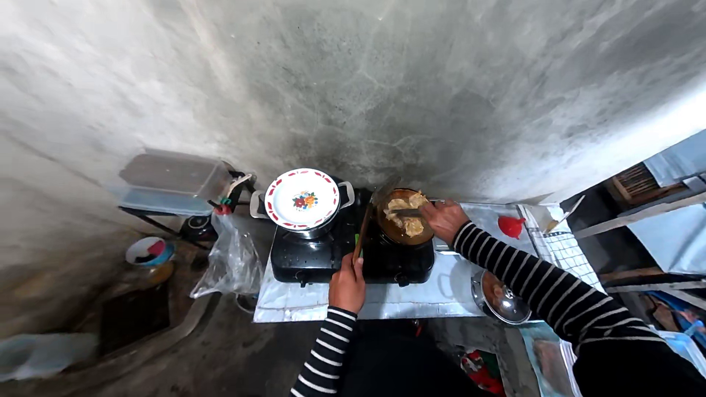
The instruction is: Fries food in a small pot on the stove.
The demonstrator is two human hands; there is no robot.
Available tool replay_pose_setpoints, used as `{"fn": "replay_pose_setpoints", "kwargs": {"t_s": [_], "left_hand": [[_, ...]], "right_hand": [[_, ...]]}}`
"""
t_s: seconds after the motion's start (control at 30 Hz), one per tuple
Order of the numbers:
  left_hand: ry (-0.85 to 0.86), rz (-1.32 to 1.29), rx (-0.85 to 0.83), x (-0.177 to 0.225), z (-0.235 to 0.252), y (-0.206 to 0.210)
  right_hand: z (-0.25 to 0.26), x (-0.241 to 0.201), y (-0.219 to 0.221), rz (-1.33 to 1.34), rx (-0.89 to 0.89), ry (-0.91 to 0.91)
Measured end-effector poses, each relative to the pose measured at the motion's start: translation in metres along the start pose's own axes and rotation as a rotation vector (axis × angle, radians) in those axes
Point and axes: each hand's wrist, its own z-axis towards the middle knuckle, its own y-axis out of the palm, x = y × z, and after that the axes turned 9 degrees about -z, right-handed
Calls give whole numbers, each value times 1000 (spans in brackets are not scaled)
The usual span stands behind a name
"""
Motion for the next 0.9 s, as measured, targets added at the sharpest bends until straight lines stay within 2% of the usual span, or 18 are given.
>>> {"fn": "replay_pose_setpoints", "kwargs": {"t_s": [0.13,0.23,0.33,0.43,0.57,0.67,0.77,0.83,0.9], "left_hand": [[-21,14,-12,-4,-4,-3],[-32,14,-18,-8,-7,-2],[-34,15,-26,-9,-10,0],[3,13,-9,-8,-10,5],[44,-6,48,-5,-10,10],[55,-10,69,-9,-10,12],[41,-18,60,-10,-11,11],[30,-8,47,-9,-12,8],[19,10,34,-8,-11,7]], "right_hand": [[5,-20,21,-9,80,-61],[8,-19,29,-21,87,-68],[14,-8,20,-65,29,-148],[29,2,10,-157,29,-307],[53,-5,-1,-226,105,-407],[55,-11,-18,-297,169,-353],[51,-4,-21,-221,170,-251],[44,1,-20,-95,93,-126],[37,3,-19,71,-73,53]]}}
